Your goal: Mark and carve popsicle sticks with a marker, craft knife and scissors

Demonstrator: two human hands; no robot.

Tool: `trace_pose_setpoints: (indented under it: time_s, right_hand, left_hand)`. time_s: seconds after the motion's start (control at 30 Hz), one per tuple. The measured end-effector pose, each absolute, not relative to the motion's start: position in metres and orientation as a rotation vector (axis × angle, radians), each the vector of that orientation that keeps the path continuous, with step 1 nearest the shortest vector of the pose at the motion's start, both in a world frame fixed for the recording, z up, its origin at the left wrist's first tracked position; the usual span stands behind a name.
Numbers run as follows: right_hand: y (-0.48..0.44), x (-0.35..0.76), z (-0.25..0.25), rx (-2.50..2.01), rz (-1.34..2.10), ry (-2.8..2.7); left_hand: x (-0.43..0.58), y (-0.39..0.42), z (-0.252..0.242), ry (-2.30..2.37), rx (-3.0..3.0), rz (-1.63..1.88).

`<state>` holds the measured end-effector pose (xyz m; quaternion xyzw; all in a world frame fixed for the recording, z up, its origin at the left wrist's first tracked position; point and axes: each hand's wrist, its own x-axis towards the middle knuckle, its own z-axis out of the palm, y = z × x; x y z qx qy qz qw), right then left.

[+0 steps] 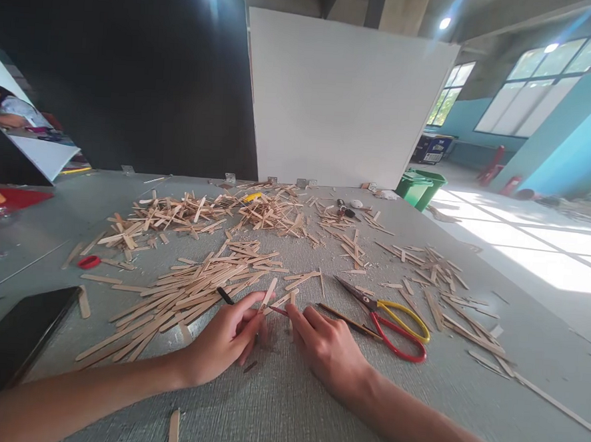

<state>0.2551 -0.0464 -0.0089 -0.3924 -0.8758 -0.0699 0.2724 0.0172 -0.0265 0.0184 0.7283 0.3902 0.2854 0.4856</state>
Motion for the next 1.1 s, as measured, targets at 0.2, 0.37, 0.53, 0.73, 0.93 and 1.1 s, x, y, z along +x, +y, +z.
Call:
trace_pose_setpoints:
  time_s: [0.2, 0.37, 0.53, 0.73, 0.93, 1.1]
  right_hand:
    - [-0.046, 0.253, 0.000, -1.057, -0.207, -2.478]
    - [-0.050, 0.248, 0.012, -0.999, -0.213, -2.517]
    - [-0.057, 0.248, 0.007, -1.019, -0.230, -2.552]
    - [-0.059, 0.251, 0.007, -1.004, -0.234, -2.524]
    - [-0.058, 0.249, 0.007, -1.019, -0.401, -2.532]
    - [-0.057, 0.234, 0.017, -1.221, -0.686, -2.539]
  left_hand:
    - [0.017, -0.025, 0.015, 0.990, 1.716, 0.747]
    - [0.016, -0.026, 0.016, 1.054, 1.823, 0.785]
    - [0.015, -0.027, 0.015, 1.075, 1.932, 0.818]
    - [0.014, -0.027, 0.017, 1.083, 1.916, 0.777]
    - [0.014, -0.026, 0.017, 1.088, 1.914, 0.765]
    - [0.014, -0.027, 0.012, 1.013, 1.918, 0.723]
